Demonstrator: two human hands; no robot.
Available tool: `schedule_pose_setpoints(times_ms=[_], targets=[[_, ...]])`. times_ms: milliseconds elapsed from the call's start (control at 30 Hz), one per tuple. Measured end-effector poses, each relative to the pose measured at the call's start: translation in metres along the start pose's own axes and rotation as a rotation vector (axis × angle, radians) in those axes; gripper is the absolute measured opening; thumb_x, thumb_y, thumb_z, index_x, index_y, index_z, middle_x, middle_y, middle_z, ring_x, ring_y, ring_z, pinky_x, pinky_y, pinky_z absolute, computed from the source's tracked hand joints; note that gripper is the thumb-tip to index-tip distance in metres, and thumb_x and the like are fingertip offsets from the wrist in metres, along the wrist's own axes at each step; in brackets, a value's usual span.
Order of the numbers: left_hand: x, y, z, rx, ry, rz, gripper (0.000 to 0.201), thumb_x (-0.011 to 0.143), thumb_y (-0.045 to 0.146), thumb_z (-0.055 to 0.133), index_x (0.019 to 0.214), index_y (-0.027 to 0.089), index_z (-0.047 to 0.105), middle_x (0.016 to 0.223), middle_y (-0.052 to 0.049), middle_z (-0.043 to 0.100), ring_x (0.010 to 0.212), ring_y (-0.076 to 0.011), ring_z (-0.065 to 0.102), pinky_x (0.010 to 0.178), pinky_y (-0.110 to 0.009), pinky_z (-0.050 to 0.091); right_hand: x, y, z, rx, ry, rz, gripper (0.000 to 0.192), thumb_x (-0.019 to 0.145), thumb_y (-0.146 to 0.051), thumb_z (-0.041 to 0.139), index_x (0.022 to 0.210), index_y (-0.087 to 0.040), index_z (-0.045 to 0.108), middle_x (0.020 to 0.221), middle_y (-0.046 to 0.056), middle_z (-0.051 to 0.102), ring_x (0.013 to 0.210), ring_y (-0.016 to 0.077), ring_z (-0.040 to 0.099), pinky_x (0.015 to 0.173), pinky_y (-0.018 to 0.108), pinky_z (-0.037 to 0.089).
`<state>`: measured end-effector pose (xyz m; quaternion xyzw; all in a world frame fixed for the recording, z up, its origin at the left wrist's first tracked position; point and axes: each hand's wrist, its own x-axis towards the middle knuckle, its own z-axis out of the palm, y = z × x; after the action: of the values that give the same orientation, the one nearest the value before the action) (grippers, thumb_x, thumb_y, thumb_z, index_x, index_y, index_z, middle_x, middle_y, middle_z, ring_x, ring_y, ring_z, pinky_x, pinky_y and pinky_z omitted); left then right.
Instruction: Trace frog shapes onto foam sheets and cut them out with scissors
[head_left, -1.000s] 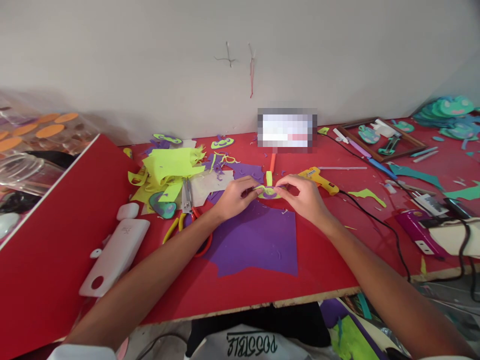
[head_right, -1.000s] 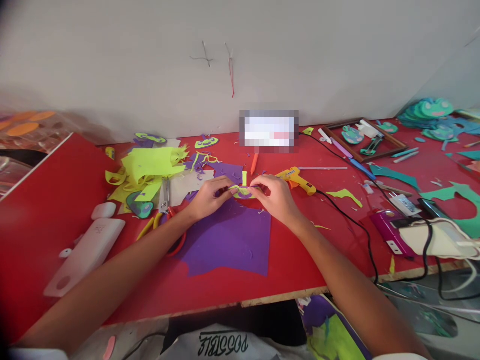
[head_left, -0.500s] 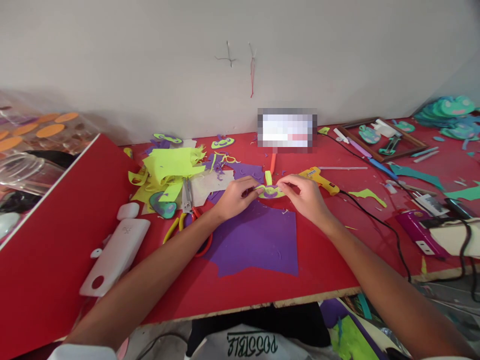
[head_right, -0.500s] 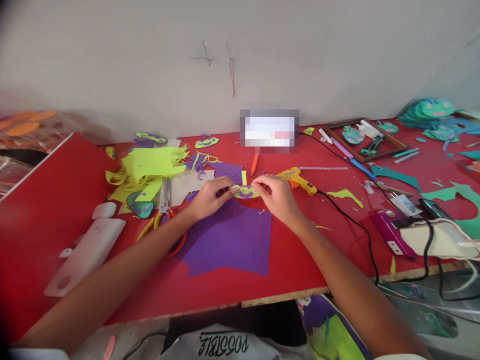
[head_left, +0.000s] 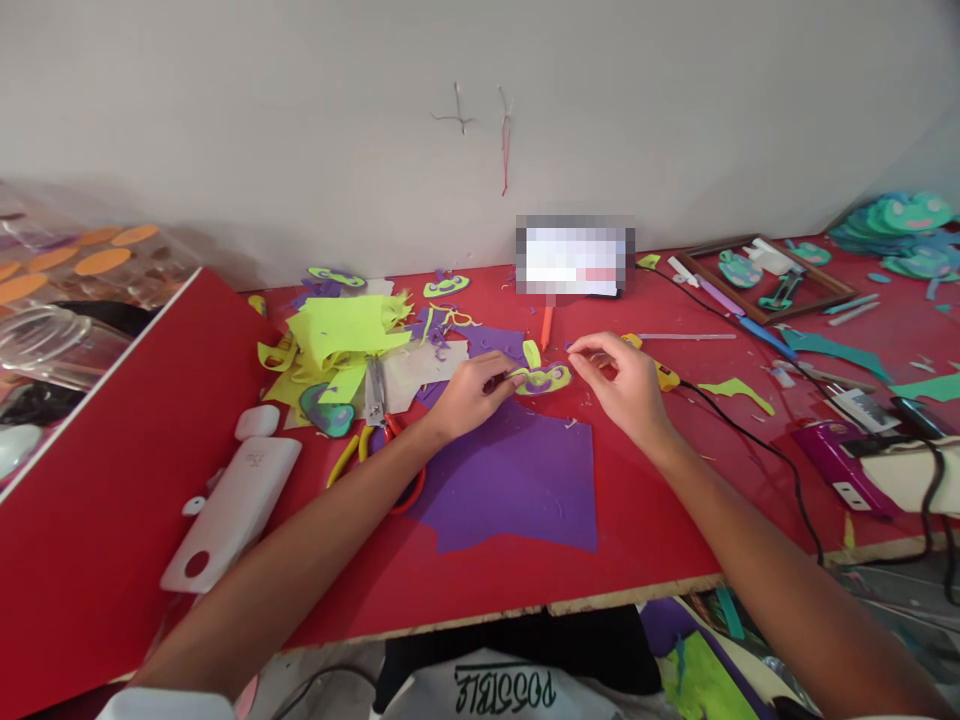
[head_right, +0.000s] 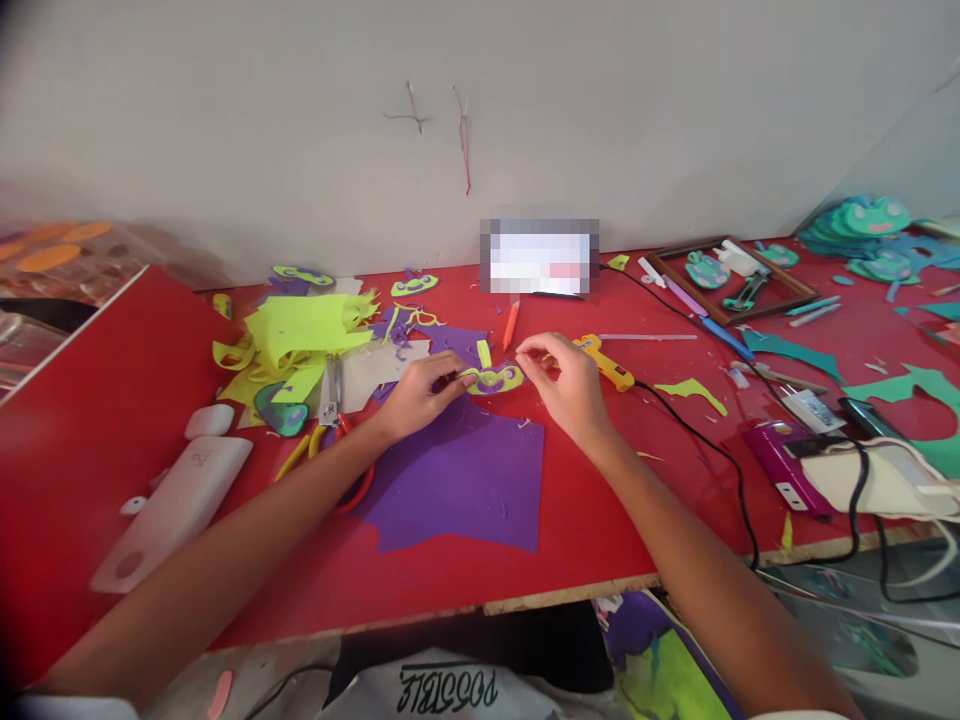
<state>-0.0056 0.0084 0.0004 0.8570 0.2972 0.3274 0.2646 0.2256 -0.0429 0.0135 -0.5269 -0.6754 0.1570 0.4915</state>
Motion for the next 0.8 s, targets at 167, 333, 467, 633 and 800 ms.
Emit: schedule_pose_setpoints(times_ms=[167,333,467,633,800], targets=[[0.0003,-0.0008,0.0002,0.008,0.002,-0.009,0.036,0.102,0.039,0.051,0.074,0.017,0.055,0.072,0.0,0.049,0.065,-0.0125,0.045,0.064,-0.027,0.037,0.0005,-0.0005,-0.0006,-0.032,0.044,-0.039,0.012,0.09,-0.031,0.07,0.083,-0.023,0.065,0.081,0.002,0.07,0.074,0.0184,0.065,0.07,0.032,0.053],[0.0003,-0.0022,0.0005,0.006,0.002,-0.015,0.035,0.102,0.039,0.051,0.076,0.017,0.058,0.073,-0.001,0.052,0.066,-0.0129,0.046,0.064,-0.027,0.037,0.0001,-0.0019,-0.0012,-0.046,0.023,-0.05,0.014,0.09,-0.031,0.071,0.079,-0.023,0.066,0.079,0.002,0.071,0.07,0.0185,0.064,0.068,0.033,0.052],[0.0002,-0.0023,0.0006,0.01,0.007,-0.013,0.036,0.102,0.04,0.05,0.077,0.016,0.059,0.073,-0.001,0.053,0.066,-0.0129,0.047,0.064,-0.027,0.037,-0.0017,-0.0021,-0.0012,-0.035,0.015,-0.037,0.012,0.089,-0.029,0.072,0.078,-0.023,0.07,0.078,0.002,0.074,0.07,0.0191,0.066,0.069,0.034,0.053],[0.0007,-0.0011,0.0005,0.019,0.013,-0.008,0.037,0.102,0.041,0.05,0.076,0.016,0.059,0.072,-0.001,0.052,0.065,-0.0127,0.047,0.064,-0.026,0.037,-0.0028,-0.0014,-0.0008,-0.031,0.015,-0.03,0.011,0.088,-0.029,0.073,0.079,-0.023,0.074,0.081,0.003,0.077,0.073,0.0207,0.07,0.071,0.035,0.055],[0.0009,-0.0008,0.0001,0.026,0.016,-0.008,0.037,0.102,0.041,0.049,0.077,0.016,0.06,0.072,-0.001,0.054,0.065,-0.013,0.047,0.064,-0.026,0.038,-0.0027,-0.0005,-0.0001,-0.025,0.014,-0.022,0.01,0.09,-0.029,0.073,0.084,-0.023,0.078,0.086,0.004,0.08,0.078,0.0222,0.074,0.075,0.036,0.057]])
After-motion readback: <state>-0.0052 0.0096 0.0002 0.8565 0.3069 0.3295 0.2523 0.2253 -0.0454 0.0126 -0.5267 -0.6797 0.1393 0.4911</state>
